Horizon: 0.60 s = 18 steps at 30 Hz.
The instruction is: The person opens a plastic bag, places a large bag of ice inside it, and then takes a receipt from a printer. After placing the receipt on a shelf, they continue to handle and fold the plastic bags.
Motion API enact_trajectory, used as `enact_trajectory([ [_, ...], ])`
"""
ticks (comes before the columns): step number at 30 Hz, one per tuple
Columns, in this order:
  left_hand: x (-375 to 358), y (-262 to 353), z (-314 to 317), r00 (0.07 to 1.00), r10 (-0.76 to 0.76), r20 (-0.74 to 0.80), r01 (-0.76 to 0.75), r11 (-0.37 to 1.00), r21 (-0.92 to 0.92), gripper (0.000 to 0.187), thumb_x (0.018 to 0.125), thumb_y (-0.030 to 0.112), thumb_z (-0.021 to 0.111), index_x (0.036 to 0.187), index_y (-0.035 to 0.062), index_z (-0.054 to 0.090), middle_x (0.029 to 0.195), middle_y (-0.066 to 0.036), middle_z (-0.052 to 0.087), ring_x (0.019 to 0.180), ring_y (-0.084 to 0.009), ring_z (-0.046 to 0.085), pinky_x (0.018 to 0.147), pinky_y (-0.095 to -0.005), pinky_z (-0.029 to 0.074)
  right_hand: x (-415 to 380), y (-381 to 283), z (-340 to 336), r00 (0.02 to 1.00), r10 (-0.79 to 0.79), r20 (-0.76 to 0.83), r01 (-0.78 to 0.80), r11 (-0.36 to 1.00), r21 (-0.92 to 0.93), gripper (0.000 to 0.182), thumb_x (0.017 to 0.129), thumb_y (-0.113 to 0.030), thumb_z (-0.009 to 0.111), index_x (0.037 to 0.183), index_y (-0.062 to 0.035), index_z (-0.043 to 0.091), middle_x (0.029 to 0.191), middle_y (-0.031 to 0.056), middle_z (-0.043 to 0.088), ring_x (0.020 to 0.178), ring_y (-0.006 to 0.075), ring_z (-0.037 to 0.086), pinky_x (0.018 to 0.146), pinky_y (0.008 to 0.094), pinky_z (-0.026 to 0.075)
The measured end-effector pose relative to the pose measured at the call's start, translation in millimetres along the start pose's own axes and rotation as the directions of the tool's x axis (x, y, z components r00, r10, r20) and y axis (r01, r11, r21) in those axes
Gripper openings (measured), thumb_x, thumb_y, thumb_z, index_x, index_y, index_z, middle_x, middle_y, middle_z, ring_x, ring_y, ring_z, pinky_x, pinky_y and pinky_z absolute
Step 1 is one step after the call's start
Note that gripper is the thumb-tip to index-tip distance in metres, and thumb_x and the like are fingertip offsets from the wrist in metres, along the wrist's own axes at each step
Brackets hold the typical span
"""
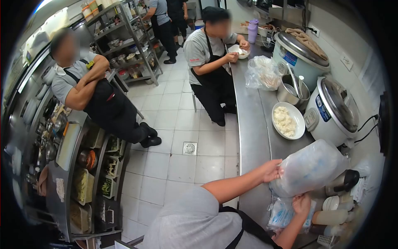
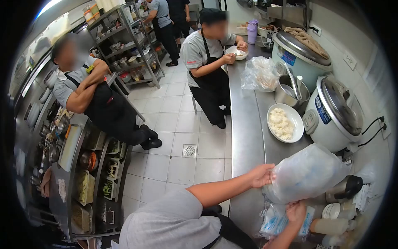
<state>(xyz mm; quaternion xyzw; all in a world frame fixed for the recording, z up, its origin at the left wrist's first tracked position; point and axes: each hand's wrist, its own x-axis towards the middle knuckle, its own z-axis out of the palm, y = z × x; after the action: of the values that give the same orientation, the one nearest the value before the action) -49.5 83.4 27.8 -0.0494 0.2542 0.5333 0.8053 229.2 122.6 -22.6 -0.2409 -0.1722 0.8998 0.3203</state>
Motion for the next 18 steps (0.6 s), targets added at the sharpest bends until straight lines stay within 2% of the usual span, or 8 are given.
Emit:
enact_trajectory([
  [3, -2, -40, -14, 0.971, 0.209, 0.117, -0.198, 0.975, -0.099, 0.003, 0.08, 0.013, 0.046, 0.078, 0.0103, 0.046, 0.063, -0.001, 0.048, 0.049, -0.0107, 0.046, 0.052, -0.0251, 0.047, -12, 36, 42, 0.938, -0.159, -0.309, 0.168, 0.986, 0.001, 0.02, 0.082, -0.025, 0.045, 0.092, -0.01, 0.054, 0.092, 0.0054, 0.056, 0.077, 0.0193, 0.05, 0.071, 0.0328, 0.041],
  [5, 2, -44, -16, 0.965, 0.233, 0.122, -0.224, 0.971, -0.086, 0.004, 0.078, 0.008, 0.047, 0.078, 0.0109, 0.045, 0.063, -0.001, 0.048, 0.05, -0.0104, 0.047, 0.048, -0.0251, 0.046, -9, 46, 46, 0.908, -0.236, -0.345, 0.315, 0.929, 0.193, 0.021, 0.083, -0.025, 0.044, 0.092, -0.0085, 0.054, 0.092, 0.0047, 0.056, 0.085, 0.0187, 0.049, 0.077, 0.0336, 0.038],
  [7, 16, -41, -16, 0.952, 0.298, -0.069, -0.3, 0.954, -0.012, 0.006, 0.077, 0.007, 0.048, 0.079, 0.0108, 0.043, 0.06, 0.0, 0.046, 0.048, -0.0102, 0.046, 0.04, -0.023, 0.041, 0, 55, 57, 0.834, -0.309, -0.457, 0.44, 0.872, 0.214, 0.023, 0.083, -0.025, 0.043, 0.093, -0.0073, 0.054, 0.093, 0.0055, 0.056, 0.082, 0.0191, 0.05, 0.074, 0.0343, 0.041],
  [9, 30, -34, -16, 0.945, 0.315, -0.083, -0.307, 0.947, 0.097, 0.009, 0.076, 0.008, 0.049, 0.081, 0.0106, 0.042, 0.059, 0.0, 0.045, 0.046, -0.01, 0.044, 0.036, -0.0218, 0.036, 8, 60, 59, 0.866, -0.344, -0.362, 0.421, 0.893, 0.16, 0.019, 0.082, -0.021, 0.042, 0.091, -0.0085, 0.054, 0.088, 0.0054, 0.058, 0.075, 0.0175, 0.055, 0.064, 0.0337, 0.047],
  [12, 37, -32, -5, 0.927, 0.351, -0.131, -0.318, 0.923, 0.218, 0.013, 0.077, 0.009, 0.049, 0.086, 0.0097, 0.039, 0.056, -0.001, 0.042, 0.04, -0.0096, 0.04, 0.032, -0.0226, 0.031, 15, 52, 70, 0.847, -0.289, -0.447, 0.297, 0.953, -0.053, 0.018, 0.083, -0.022, 0.041, 0.09, -0.0093, 0.051, 0.08, 0.0043, 0.055, 0.069, 0.0163, 0.052, 0.053, 0.0297, 0.043],
  [14, 43, -33, -9, 0.91, 0.393, -0.131, -0.33, 0.88, 0.341, 0.014, 0.079, 0.013, 0.049, 0.087, 0.0086, 0.038, 0.055, -0.001, 0.041, 0.039, -0.009, 0.038, 0.032, -0.0236, 0.03, 26, 42, 39, 0.863, -0.266, -0.43, 0.23, 0.964, -0.135, 0.014, 0.082, -0.021, 0.041, 0.087, -0.0113, 0.049, 0.073, 0.0024, 0.052, 0.062, 0.0146, 0.05, 0.048, 0.0279, 0.04],
  [15, 47, -32, -12, 0.894, 0.427, -0.137, -0.362, 0.868, 0.341, 0.014, 0.078, 0.013, 0.049, 0.087, 0.0087, 0.038, 0.055, -0.001, 0.042, 0.038, -0.0091, 0.038, 0.032, -0.023, 0.03, 32, 35, 26, 0.872, -0.248, -0.422, 0.188, 0.966, -0.178, 0.011, 0.081, -0.021, 0.041, 0.085, -0.0124, 0.048, 0.069, 0.0014, 0.051, 0.058, 0.0138, 0.05, 0.046, 0.0269, 0.038],
  [18, 57, -41, -17, 0.864, 0.489, -0.119, -0.424, 0.836, 0.349, 0.015, 0.078, 0.014, 0.05, 0.086, 0.0083, 0.038, 0.056, 0.0, 0.042, 0.038, -0.0087, 0.037, 0.032, -0.0221, 0.03, 39, 32, 37, 0.727, -0.397, -0.56, 0.211, 0.906, -0.367, 0.009, 0.081, -0.023, 0.043, 0.081, -0.0145, 0.046, 0.062, -0.0006, 0.047, 0.051, 0.0117, 0.045, 0.044, 0.0235, 0.034],
])
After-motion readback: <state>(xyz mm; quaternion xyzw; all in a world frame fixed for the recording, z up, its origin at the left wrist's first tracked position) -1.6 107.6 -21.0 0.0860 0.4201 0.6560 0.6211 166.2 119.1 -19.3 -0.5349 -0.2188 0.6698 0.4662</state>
